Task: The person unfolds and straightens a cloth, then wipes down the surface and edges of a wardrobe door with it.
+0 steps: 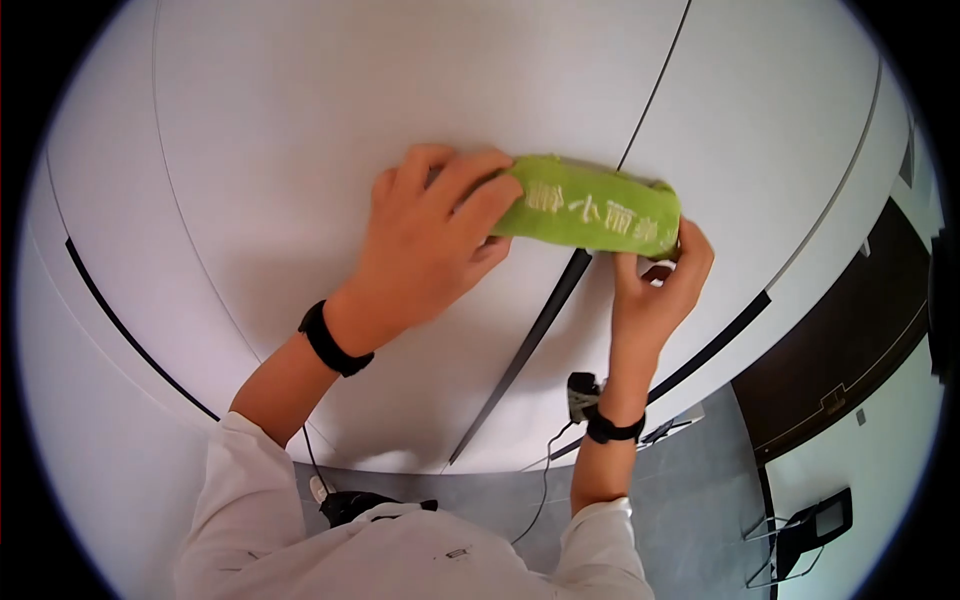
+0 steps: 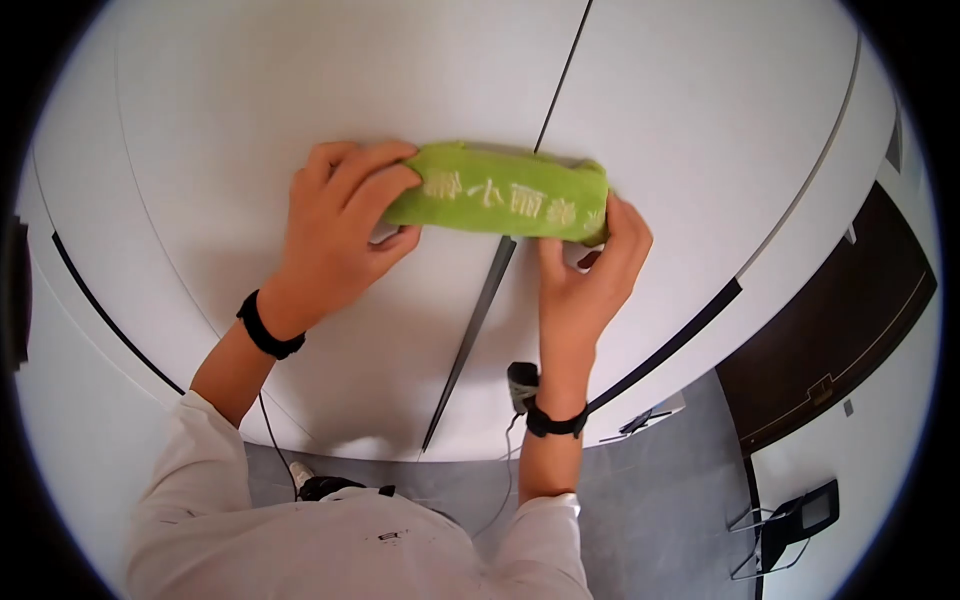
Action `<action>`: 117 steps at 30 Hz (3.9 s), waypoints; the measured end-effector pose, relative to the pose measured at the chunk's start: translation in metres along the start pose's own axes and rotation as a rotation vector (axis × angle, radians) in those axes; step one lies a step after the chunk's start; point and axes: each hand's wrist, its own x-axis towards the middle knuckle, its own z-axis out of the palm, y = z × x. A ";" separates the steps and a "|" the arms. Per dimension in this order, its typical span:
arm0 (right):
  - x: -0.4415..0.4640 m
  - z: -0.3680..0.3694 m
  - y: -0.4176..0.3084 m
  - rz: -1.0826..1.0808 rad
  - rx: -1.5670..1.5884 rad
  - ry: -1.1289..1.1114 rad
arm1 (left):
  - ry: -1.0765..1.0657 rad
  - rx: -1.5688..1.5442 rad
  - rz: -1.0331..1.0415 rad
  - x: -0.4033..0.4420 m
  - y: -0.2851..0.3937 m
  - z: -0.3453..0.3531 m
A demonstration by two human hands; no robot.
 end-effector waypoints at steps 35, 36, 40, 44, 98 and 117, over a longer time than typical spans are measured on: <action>-0.009 0.054 -0.118 -0.050 0.461 -0.143 | -0.097 0.249 -0.224 -0.037 -0.016 -0.116; -0.040 0.107 -0.209 -0.087 0.335 -0.142 | -0.074 0.169 -0.277 -0.079 -0.101 -0.176; -0.051 0.124 -0.251 -0.173 0.272 -0.165 | -0.001 0.101 -0.183 -0.095 -0.135 -0.198; -0.063 0.142 -0.276 -0.177 0.273 -0.189 | -0.017 -0.045 -0.188 -0.114 -0.154 -0.215; -0.138 0.164 -0.230 0.556 1.309 -0.905 | 0.574 -1.085 -1.018 -0.226 -0.101 -0.138; -0.152 0.154 -0.221 0.194 0.826 -0.470 | 0.549 -1.097 -1.316 -0.231 -0.105 -0.153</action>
